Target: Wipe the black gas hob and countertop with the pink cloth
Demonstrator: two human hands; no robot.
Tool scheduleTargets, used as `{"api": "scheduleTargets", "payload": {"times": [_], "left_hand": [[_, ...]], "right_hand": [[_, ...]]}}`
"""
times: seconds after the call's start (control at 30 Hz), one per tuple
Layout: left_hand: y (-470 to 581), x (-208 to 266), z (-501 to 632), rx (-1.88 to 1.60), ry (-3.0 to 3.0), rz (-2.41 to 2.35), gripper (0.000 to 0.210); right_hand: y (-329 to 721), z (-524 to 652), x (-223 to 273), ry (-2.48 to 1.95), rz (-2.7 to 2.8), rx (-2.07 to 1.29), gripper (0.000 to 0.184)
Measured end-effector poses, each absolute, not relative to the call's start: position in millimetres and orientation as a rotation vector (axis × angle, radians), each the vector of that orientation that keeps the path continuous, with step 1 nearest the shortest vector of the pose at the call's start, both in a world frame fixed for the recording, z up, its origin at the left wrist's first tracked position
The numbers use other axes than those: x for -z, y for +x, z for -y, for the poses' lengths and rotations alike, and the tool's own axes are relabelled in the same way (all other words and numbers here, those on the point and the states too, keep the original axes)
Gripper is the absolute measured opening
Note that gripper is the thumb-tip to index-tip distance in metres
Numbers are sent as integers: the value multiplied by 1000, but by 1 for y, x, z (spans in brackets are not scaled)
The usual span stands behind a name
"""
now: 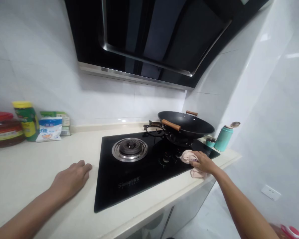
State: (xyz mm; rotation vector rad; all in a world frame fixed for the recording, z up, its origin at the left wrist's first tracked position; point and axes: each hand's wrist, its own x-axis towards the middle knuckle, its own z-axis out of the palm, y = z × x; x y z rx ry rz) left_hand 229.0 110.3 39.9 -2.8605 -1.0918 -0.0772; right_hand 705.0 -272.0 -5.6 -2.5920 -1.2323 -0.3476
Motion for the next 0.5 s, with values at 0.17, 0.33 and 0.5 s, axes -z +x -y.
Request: {"api": "scheduleTargets", "payload": {"times": [0.17, 0.33, 0.5], "left_hand": [[230, -37, -111, 87, -2866, 1101, 45], [230, -32, -115, 127, -2873, 1085, 45], [230, -29, -117, 120, -2865, 1090, 44]], "right_hand": [[737, 253, -14, -2659, 1067, 231, 64], [736, 214, -42, -2379, 1210, -134, 69], [705, 152, -62, -2221, 1335, -454, 71]]}}
